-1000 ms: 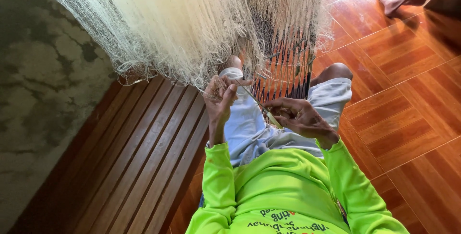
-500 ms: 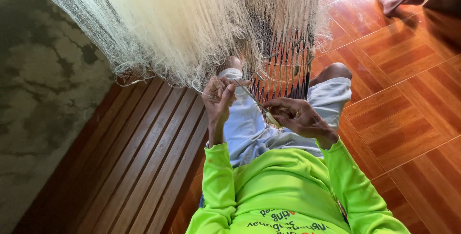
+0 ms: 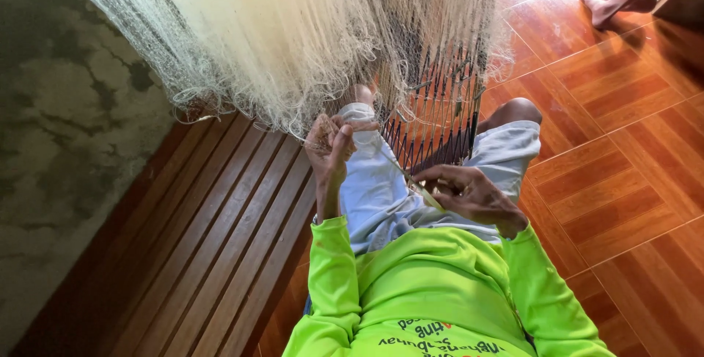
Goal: A person is sitting on the floor, weaving a fine-mesh fishing net using a wooden shuttle and tying intricate knots.
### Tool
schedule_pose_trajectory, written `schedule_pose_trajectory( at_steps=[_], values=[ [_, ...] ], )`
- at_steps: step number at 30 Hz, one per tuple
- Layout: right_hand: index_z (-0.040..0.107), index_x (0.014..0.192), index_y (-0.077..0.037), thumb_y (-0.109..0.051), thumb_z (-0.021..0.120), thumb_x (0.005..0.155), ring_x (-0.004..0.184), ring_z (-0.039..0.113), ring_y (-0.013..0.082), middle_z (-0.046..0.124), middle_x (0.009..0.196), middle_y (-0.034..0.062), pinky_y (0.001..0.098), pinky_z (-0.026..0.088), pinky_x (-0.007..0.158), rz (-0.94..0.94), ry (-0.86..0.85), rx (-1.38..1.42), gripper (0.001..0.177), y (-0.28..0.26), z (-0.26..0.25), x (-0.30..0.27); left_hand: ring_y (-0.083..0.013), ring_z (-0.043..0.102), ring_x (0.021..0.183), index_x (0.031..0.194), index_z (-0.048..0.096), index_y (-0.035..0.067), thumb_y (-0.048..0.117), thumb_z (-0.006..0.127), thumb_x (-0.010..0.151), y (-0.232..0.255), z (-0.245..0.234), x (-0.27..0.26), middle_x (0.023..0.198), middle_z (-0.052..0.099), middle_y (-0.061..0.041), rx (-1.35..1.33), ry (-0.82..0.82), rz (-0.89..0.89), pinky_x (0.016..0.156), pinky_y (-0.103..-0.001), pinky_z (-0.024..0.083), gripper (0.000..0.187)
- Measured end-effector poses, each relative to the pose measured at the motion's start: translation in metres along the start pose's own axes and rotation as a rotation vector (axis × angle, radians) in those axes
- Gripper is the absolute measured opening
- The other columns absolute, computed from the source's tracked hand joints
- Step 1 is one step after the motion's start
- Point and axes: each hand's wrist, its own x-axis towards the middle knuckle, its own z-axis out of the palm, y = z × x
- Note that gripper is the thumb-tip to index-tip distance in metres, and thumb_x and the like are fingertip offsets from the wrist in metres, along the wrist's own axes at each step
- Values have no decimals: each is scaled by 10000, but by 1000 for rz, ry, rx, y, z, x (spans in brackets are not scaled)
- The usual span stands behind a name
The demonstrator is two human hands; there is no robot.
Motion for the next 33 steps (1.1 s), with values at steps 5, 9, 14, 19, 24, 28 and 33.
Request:
schedule_pose_trajectory(
  at_steps=[5,9,14,19,24,28,33],
  values=[
    [762,1206,-109,-198,760,863,480,469,149,776,874,126,312,405,448,127,-153,-274,354,-9,17,2,-84,487,403,749,549,79,233,700,990,-11,-16,4,518,572,-85,-11,-3,30,375,-190,375,323],
    [747,1176,-195,-421,733,894,648,692,330,774,937,71,465,556,598,225,-273,-624,361,27,35,11,-85,490,406,756,577,57,241,674,1009,-11,-20,7,523,574,-93,33,-10,50,384,-202,385,328],
    [733,1143,-197,-411,700,897,779,722,350,744,986,45,484,580,682,176,-295,-785,328,59,45,34,-88,483,414,770,577,64,279,647,1019,5,-15,5,540,587,-95,41,-17,6,380,-213,372,336],
    [709,1183,-198,-322,717,885,772,706,382,710,1065,53,505,572,705,265,-323,-911,322,47,56,41,-101,477,420,777,585,73,261,632,1031,15,-8,7,555,598,-94,19,-34,7,382,-223,373,319],
    [718,1280,-238,-336,683,940,478,533,116,693,1002,2,289,465,475,251,-216,-843,356,46,43,41,-107,499,466,859,625,35,252,628,1036,9,-9,3,592,622,-101,-12,-19,-54,422,-235,401,280],
    [757,1227,-167,-285,690,977,502,492,123,737,891,75,260,409,464,347,-35,-384,284,23,39,54,-126,512,458,873,654,-13,250,628,1023,-9,-19,0,574,615,-131,-41,-18,-79,399,-245,385,304],
    [691,1318,-57,-705,434,962,404,324,55,732,833,98,248,299,386,391,-5,359,783,34,28,80,-121,528,478,845,631,13,254,617,1010,-23,-30,-4,591,623,-128,-95,-15,-88,394,-237,377,292]
  ],
)
